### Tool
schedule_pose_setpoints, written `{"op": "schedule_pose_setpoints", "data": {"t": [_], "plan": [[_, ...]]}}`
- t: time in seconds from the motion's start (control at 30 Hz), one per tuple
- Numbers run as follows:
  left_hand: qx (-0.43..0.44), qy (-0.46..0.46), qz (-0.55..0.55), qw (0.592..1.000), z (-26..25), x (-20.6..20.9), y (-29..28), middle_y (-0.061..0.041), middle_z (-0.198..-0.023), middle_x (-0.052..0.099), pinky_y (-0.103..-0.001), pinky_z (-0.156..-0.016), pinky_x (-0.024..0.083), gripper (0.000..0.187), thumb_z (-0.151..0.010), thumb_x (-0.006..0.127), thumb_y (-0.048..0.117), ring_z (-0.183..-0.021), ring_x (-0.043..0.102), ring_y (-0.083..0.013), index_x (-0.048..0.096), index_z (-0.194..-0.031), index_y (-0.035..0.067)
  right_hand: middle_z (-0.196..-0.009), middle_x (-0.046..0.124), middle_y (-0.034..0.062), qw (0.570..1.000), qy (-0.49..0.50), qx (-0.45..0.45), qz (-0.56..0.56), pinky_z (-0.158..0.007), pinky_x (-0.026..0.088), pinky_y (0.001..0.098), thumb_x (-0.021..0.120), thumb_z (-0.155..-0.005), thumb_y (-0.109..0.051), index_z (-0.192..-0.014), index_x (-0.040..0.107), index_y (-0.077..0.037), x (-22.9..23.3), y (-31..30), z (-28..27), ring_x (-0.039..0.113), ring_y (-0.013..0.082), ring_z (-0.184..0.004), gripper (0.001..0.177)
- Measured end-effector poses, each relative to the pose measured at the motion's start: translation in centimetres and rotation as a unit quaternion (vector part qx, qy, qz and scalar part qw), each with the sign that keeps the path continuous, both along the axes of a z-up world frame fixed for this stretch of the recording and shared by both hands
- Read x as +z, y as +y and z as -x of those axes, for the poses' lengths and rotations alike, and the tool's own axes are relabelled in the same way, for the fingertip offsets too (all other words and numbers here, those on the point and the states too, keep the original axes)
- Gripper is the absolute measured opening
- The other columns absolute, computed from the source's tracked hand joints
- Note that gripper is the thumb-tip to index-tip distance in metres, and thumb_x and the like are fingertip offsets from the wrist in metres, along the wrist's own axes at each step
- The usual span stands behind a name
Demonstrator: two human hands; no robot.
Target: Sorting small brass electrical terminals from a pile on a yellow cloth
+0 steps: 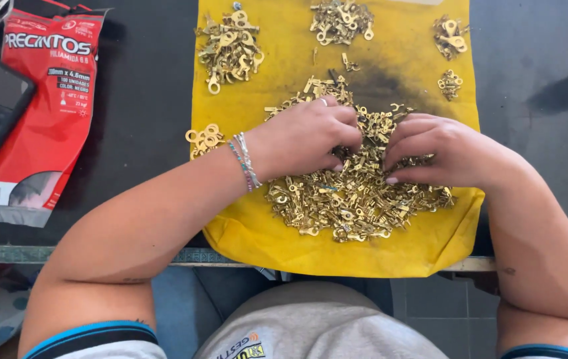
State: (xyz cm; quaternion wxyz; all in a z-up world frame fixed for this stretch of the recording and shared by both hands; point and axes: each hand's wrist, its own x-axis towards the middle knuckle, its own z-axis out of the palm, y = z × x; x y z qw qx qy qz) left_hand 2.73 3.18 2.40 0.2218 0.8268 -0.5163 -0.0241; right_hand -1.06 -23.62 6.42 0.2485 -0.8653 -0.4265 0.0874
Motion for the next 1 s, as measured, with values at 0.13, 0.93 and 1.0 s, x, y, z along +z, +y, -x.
{"op": "schedule_pose_setpoints", "data": {"t": [0.13, 0.93, 1.0], "plan": [[-0.057, 0.005, -0.041, 0.998, -0.8, 0.9, 0.5, 0.0, -0.097, 0.062, -0.046, -0.089, 0.048, 0.022, -0.084, 0.084, 0.038, -0.1, 0.06, -0.0279, 0.075, -0.099, 0.024, -0.113, 0.072, 0.0095, 0.998, -0.054, -0.037, 0.002, -0.096, 0.056, 0.0428, 0.077, -0.089, -0.028, -0.121, 0.075, -0.014, -1.9, -1.1, -0.9, 0.068, 0.026, -0.105, 0.035], [0.1, -0.197, 0.088, 0.971, -1.9, -6.3, -3.4, -0.003, -0.125, 0.071, -0.048, -0.11, 0.043, 0.065, -0.096, 0.052, 0.076, -0.125, 0.062, -0.027, 0.071, -0.124, 0.02, -0.104, 0.072, -0.0007, 0.969, -0.236, -0.076, 0.025, -0.086, 0.057, 0.0412, 0.082, -0.094, -0.025, -0.094, 0.078, -0.016, -5.1, -2.1, -2.4, 0.069, 0.0245, -0.101, 0.009], [0.098, -0.191, 0.091, 0.973, -1.8, -6.2, -3.2, -0.002, -0.125, 0.072, -0.048, -0.111, 0.042, 0.061, -0.095, 0.056, 0.072, -0.126, 0.062, -0.0271, 0.072, -0.123, 0.021, -0.104, 0.072, -0.0021, 0.965, -0.247, -0.078, 0.033, -0.086, 0.057, 0.0398, 0.081, -0.094, -0.026, -0.095, 0.077, -0.017, -5.1, -2.1, -2.3, 0.069, 0.0226, -0.102, 0.01]]}}
